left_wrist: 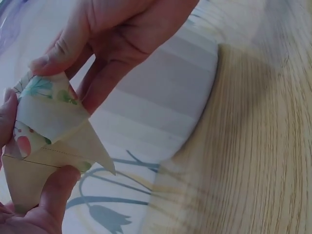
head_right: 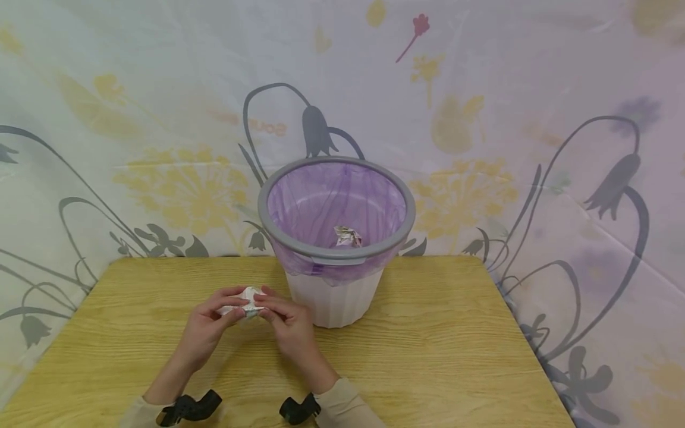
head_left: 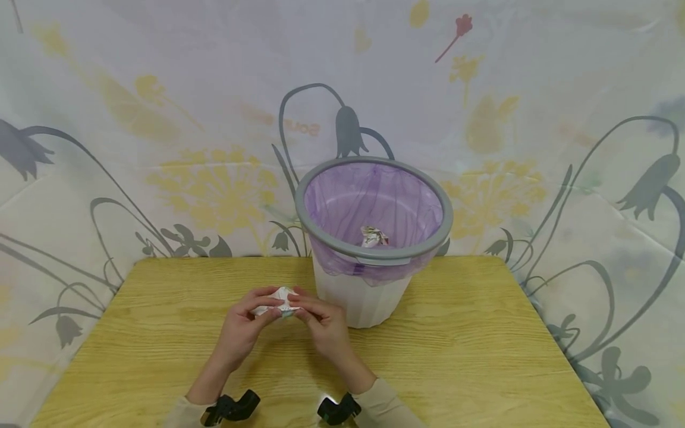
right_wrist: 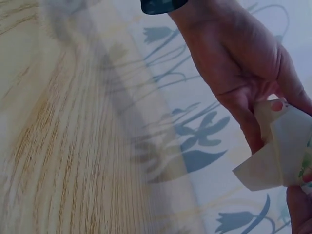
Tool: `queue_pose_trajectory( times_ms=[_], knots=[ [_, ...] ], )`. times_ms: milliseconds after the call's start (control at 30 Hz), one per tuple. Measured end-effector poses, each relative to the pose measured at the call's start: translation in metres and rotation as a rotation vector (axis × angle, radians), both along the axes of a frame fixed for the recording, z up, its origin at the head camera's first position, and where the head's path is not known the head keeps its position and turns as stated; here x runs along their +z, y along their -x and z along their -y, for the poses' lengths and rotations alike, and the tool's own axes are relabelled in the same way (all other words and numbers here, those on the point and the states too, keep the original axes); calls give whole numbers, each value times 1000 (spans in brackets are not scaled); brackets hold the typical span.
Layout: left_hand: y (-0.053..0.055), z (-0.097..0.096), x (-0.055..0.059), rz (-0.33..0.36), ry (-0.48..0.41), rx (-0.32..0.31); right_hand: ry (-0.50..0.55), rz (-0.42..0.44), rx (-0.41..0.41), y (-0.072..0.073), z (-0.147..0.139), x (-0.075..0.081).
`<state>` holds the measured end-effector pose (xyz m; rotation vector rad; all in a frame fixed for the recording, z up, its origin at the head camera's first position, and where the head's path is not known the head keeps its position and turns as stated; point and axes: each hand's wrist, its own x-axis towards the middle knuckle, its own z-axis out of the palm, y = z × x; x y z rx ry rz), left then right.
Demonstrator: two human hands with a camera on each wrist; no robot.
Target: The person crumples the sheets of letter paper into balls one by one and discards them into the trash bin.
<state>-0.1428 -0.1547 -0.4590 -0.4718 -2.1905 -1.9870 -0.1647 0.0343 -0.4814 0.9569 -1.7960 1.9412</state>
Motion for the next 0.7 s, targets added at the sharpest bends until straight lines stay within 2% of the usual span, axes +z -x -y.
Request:
queue_pose_trajectory(
  times_ms=[167,267,400,600,700],
  knots=[
    [2,1,0,-30,7,22,71,150,91,-3,-2,0],
    [3,4,0,-79,42,42,95,246,150,-3,-4,1],
    [4,7,0,-157,68,48,71,320,235,0,-7,5],
    [4,12,1,-264,39,-31,-55,406,376,8,-14,12],
    [4,15,1,-282,-3,-91,-99,456,470,13,-17,13]
  ],
)
